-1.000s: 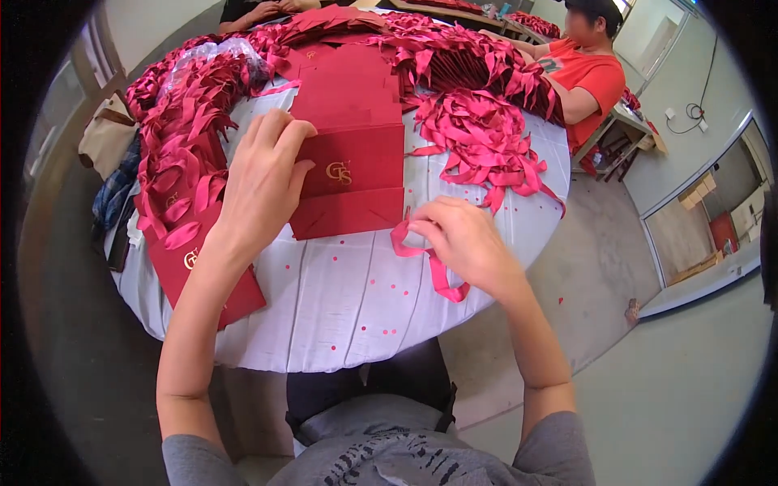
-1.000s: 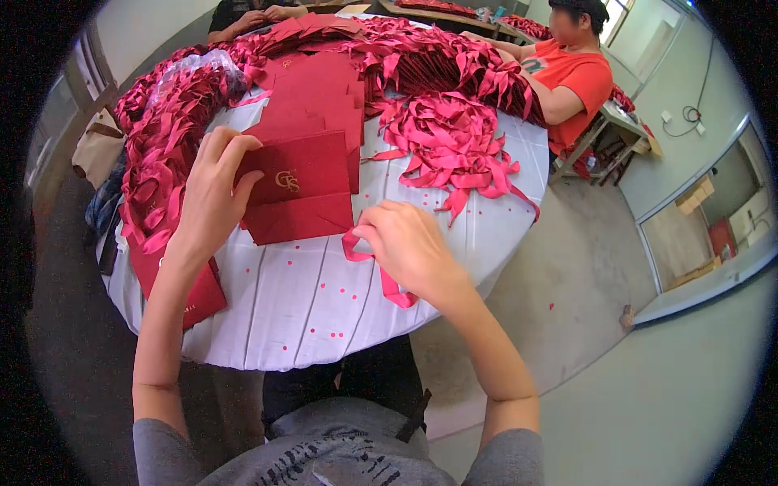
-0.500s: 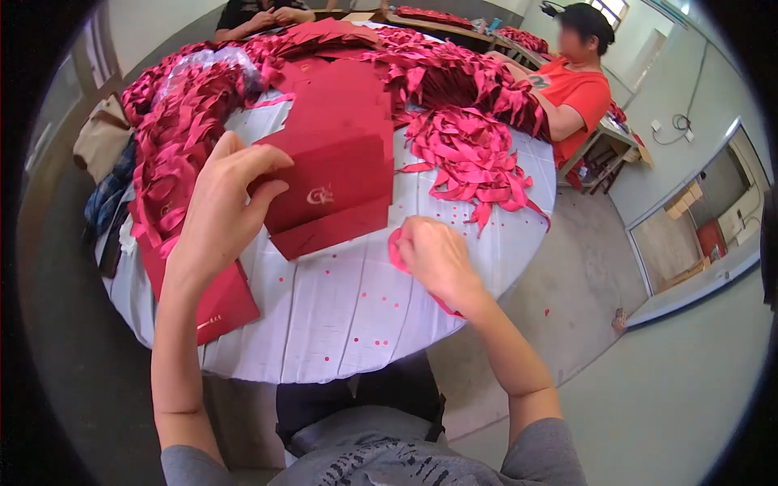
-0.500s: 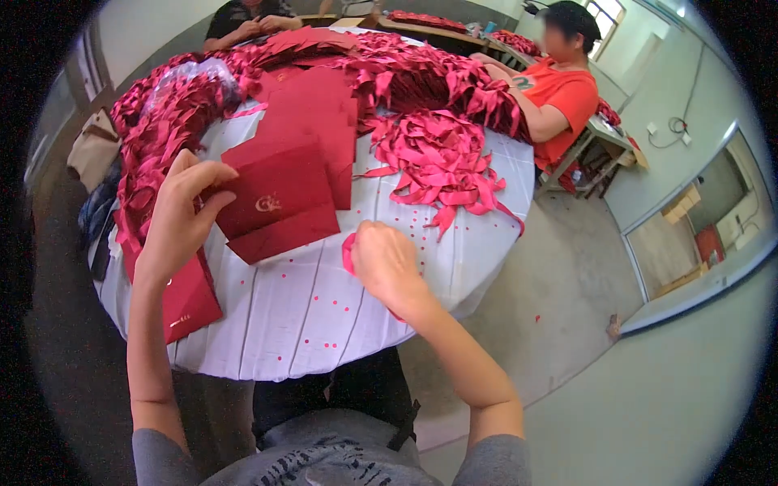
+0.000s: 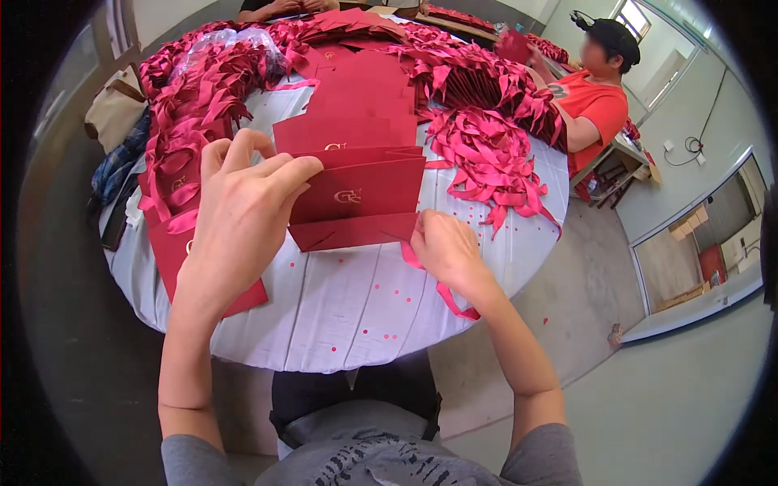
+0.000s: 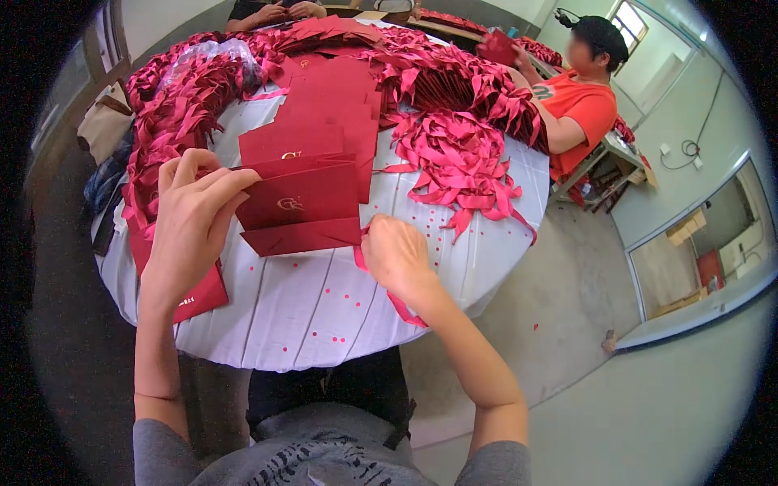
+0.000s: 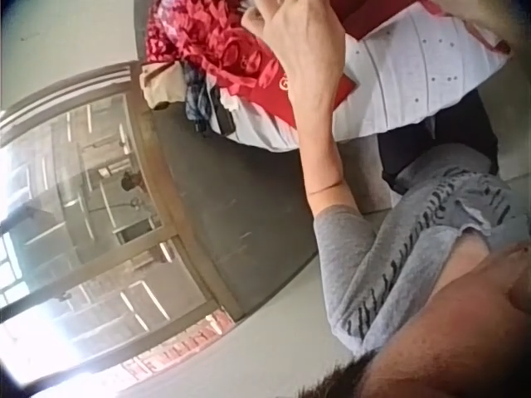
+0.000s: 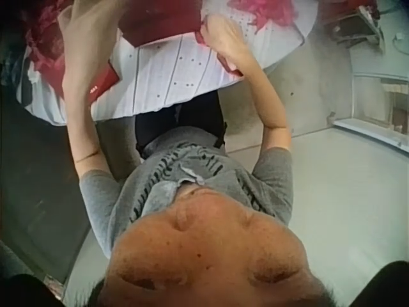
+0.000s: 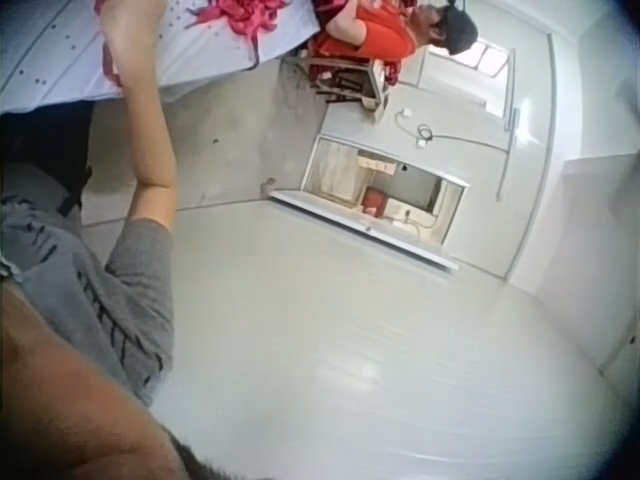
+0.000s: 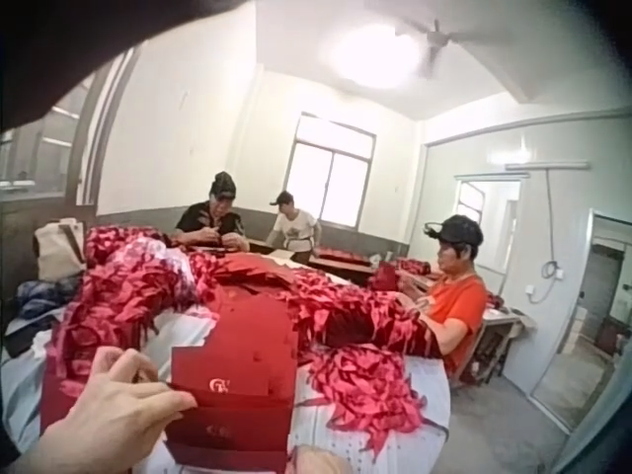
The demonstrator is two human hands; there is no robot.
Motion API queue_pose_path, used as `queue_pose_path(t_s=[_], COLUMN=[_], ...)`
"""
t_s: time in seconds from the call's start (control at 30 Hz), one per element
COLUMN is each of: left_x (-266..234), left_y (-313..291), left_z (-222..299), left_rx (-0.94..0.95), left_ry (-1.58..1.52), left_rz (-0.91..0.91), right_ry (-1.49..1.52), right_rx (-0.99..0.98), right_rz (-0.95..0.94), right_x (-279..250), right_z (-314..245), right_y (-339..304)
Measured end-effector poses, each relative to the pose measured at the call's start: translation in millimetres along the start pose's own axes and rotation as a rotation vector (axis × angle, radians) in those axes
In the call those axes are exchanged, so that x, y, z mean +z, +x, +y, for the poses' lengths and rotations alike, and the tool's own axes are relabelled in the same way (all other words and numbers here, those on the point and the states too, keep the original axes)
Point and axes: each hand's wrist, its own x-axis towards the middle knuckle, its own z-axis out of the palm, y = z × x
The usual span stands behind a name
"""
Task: The person attaches ribbon handles to paper gift bags by threading ribbons through the bag slots and folding the bags by hand.
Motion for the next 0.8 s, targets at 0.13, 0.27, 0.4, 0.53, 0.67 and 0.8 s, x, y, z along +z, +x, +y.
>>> queue_pose_path(t_s=[0.13, 0.27, 0.4, 0.53, 0.67, 0.8], left_x=[1, -1, 7, 15, 32, 45], left_y=[-2, -2, -3, 7, 1, -7], left_z=[-5, -6, -8, -12, -17, -27], left_rx=[-0.028, -0.048, -0.208, -0.232, -0.315, -0.423], left_ry=[-0.021, -0.094, -0.349, -0.548, -0.652, -0.890], left_rz=[-0.003, -0.017, -0.026, 0.018, -0.094, -0.135], right_ry=[0.066, 0.712, 1.373, 1.656, 1.686, 1.488], right_rx=[-0.034, 0.048, -0.035, -0.115, -0.225, -0.147], right_rz=[0.044, 0.159, 0.078, 0.025, -0.069, -0.044], right_x=[-5, -13, -40, -72, -64, -51], right_z=[6, 25, 28, 2, -25, -54], right_y=[1, 7, 6, -4, -5, -1])
